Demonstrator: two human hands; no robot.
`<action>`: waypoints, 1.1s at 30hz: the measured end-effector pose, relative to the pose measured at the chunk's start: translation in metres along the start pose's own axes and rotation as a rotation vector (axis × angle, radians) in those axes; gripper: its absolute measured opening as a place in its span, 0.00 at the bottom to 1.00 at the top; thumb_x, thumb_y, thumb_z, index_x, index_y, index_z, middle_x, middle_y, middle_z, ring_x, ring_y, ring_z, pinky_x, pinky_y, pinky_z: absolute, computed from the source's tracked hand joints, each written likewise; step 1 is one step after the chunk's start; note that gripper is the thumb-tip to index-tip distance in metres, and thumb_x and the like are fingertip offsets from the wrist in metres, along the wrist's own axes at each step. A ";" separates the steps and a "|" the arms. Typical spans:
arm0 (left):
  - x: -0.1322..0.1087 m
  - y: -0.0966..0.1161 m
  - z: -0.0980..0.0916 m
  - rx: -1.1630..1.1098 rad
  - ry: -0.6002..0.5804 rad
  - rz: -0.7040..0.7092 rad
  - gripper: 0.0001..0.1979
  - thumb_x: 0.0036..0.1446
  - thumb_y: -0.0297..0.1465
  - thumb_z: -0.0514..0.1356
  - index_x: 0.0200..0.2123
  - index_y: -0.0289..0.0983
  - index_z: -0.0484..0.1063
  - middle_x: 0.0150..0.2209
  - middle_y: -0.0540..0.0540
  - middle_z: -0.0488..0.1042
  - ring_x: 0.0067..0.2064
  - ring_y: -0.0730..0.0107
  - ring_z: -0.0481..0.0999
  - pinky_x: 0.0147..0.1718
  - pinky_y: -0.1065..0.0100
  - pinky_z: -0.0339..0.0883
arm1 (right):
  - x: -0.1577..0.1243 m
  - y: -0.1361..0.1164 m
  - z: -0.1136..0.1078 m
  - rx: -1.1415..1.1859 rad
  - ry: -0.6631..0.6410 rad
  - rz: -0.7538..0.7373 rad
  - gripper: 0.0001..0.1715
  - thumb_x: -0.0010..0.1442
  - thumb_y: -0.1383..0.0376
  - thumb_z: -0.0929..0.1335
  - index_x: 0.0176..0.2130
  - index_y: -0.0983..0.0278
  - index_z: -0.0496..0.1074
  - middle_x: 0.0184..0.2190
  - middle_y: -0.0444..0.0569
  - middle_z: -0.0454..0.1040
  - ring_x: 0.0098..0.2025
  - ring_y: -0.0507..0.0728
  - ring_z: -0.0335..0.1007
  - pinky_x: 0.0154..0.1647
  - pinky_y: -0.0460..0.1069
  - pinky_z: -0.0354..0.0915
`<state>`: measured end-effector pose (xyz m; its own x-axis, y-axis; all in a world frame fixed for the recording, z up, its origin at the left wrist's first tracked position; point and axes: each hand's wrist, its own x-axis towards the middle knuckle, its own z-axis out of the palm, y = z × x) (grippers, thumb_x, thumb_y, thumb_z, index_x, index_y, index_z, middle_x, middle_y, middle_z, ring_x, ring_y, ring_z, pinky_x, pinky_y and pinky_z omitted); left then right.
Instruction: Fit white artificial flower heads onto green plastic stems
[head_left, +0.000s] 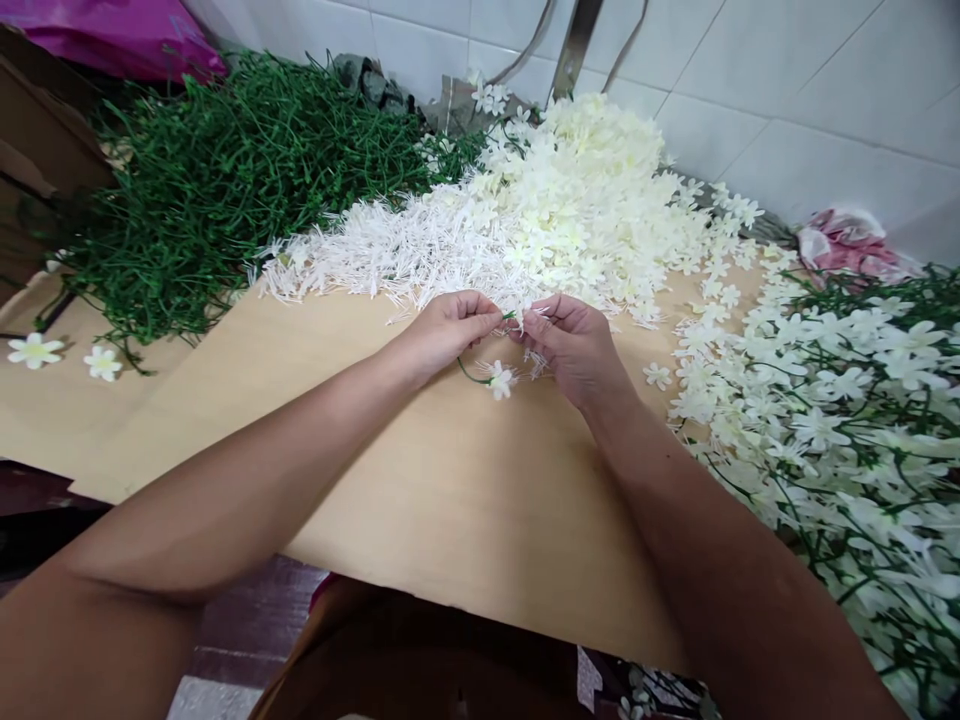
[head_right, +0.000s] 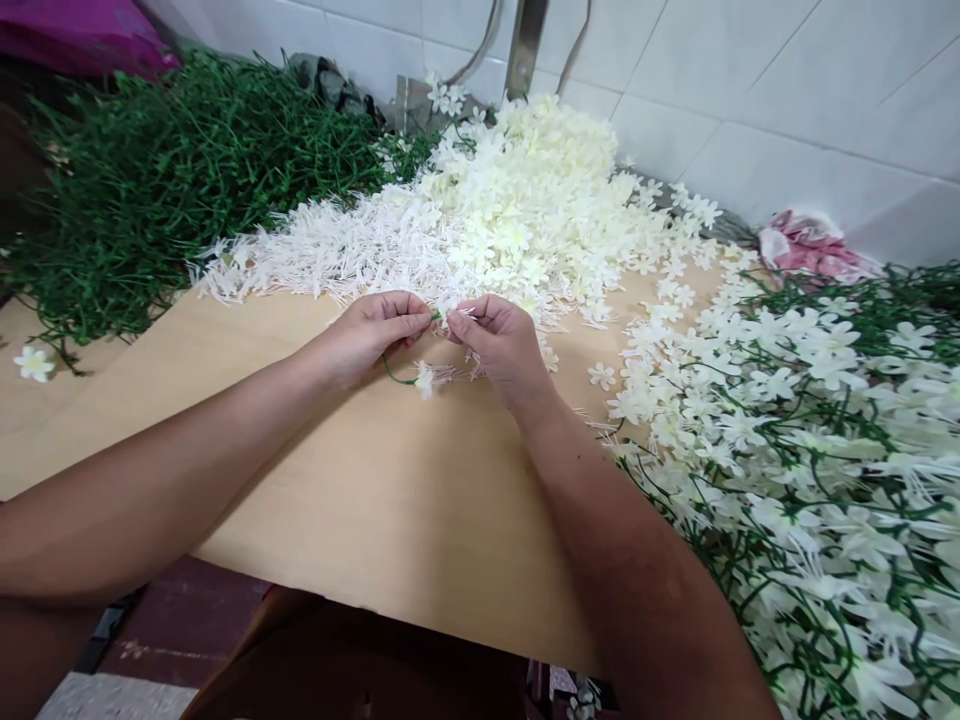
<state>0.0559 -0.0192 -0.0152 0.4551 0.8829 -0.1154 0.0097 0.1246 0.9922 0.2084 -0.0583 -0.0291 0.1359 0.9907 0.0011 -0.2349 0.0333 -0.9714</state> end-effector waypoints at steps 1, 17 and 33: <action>0.000 -0.001 0.000 -0.006 -0.005 -0.001 0.05 0.49 0.29 0.60 0.24 0.34 0.67 0.19 0.54 0.62 0.22 0.81 0.58 0.22 0.74 0.49 | 0.000 0.000 0.000 0.007 0.001 0.003 0.21 0.34 0.55 0.79 0.25 0.62 0.71 0.22 0.39 0.73 0.26 0.47 0.69 0.35 0.47 0.69; 0.004 -0.004 -0.002 0.045 -0.046 0.046 0.08 0.46 0.29 0.63 0.22 0.34 0.67 0.19 0.55 0.64 0.22 0.80 0.60 0.26 0.72 0.55 | -0.001 0.000 0.002 -0.212 -0.033 -0.120 0.17 0.37 0.61 0.78 0.25 0.61 0.70 0.21 0.39 0.71 0.25 0.49 0.65 0.28 0.46 0.62; 0.001 -0.010 -0.002 0.080 -0.168 0.056 0.08 0.45 0.31 0.63 0.23 0.34 0.67 0.21 0.52 0.68 0.24 0.79 0.64 0.26 0.73 0.57 | -0.001 -0.003 -0.014 -0.191 -0.288 0.061 0.20 0.35 0.60 0.79 0.22 0.65 0.68 0.22 0.40 0.69 0.24 0.46 0.62 0.25 0.44 0.59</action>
<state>0.0549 -0.0185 -0.0251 0.5994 0.7984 -0.0572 0.0482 0.0353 0.9982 0.2223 -0.0609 -0.0295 -0.1560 0.9876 -0.0177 -0.0458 -0.0251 -0.9986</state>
